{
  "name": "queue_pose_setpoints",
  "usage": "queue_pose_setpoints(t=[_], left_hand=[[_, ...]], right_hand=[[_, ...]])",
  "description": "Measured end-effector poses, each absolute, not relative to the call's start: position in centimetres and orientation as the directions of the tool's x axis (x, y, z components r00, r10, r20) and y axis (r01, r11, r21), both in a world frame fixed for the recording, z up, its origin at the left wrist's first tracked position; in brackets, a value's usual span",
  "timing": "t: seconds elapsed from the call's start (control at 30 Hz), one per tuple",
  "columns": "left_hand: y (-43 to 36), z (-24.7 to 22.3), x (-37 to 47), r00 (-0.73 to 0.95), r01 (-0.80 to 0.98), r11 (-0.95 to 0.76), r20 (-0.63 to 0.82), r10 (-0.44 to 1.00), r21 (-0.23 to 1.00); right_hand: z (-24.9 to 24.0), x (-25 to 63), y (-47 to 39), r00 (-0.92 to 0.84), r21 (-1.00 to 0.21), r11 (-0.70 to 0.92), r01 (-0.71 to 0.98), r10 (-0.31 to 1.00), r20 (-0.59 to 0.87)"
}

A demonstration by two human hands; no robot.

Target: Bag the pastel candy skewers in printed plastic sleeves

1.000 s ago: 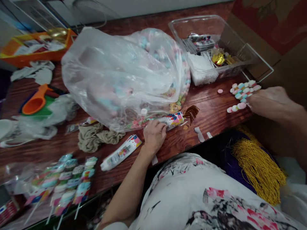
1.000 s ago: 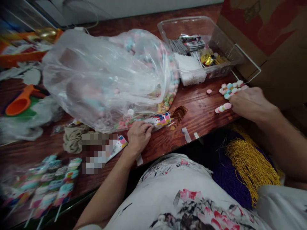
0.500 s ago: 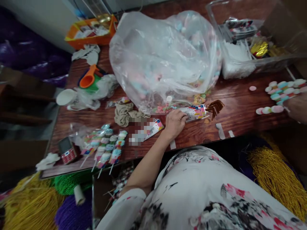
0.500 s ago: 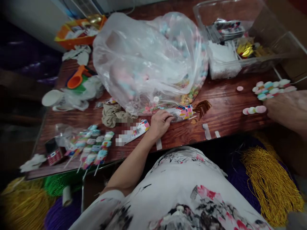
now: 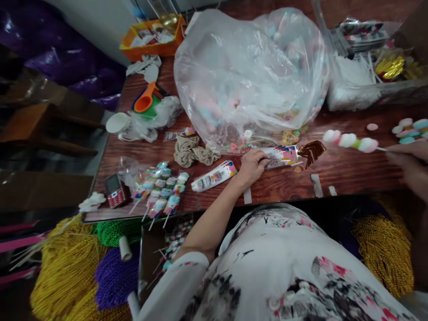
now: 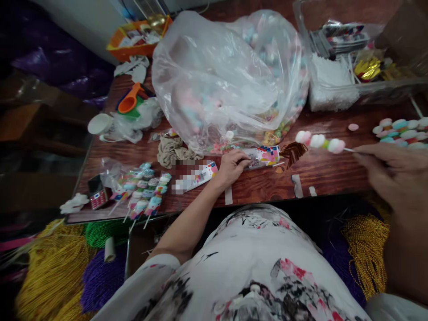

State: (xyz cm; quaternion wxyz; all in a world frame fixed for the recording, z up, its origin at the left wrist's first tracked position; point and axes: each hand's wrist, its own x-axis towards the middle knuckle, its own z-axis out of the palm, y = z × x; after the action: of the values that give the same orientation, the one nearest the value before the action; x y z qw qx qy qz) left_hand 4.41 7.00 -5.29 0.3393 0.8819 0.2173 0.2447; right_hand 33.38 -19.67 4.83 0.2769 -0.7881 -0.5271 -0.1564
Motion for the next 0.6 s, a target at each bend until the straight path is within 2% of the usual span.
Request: queue_pose_setpoints(t=[0.07, 0.13, 0.3, 0.47, 0.6], left_hand=[[7.2, -5.1, 4.6, 0.769, 0.222, -0.622, 0.257, 0.585, 0.751], [7.3, -4.9, 4.6, 0.763, 0.215, -0.579, 0.236, 0.603, 0.786], [7.6, -4.7, 4.6, 0.753, 0.201, -0.493, 0.188, 0.63, 0.847], [7.8, -4.7, 4.7, 0.76, 0.199, -0.489, 0.182, 0.624, 0.849], [8.0, -4.9, 4.7, 0.771, 0.18, -0.504, 0.197, 0.606, 0.845]], right_hand=[[3.7, 31.1, -18.6, 0.325, -0.363, -0.132, 0.923, 0.771, 0.547], [2.6, 29.5, -18.1, 0.31, -0.438, -0.053, 0.898, 0.782, 0.541], [0.3, 28.4, -17.7, 0.347, -0.525, -0.033, 0.851, 0.785, 0.514], [-0.6, 28.0, -17.0, 0.34, -0.578, -0.001, 0.816, 0.809, 0.479], [-1.3, 27.8, -16.8, 0.31, -0.569, -0.017, 0.822, 0.852, 0.422]])
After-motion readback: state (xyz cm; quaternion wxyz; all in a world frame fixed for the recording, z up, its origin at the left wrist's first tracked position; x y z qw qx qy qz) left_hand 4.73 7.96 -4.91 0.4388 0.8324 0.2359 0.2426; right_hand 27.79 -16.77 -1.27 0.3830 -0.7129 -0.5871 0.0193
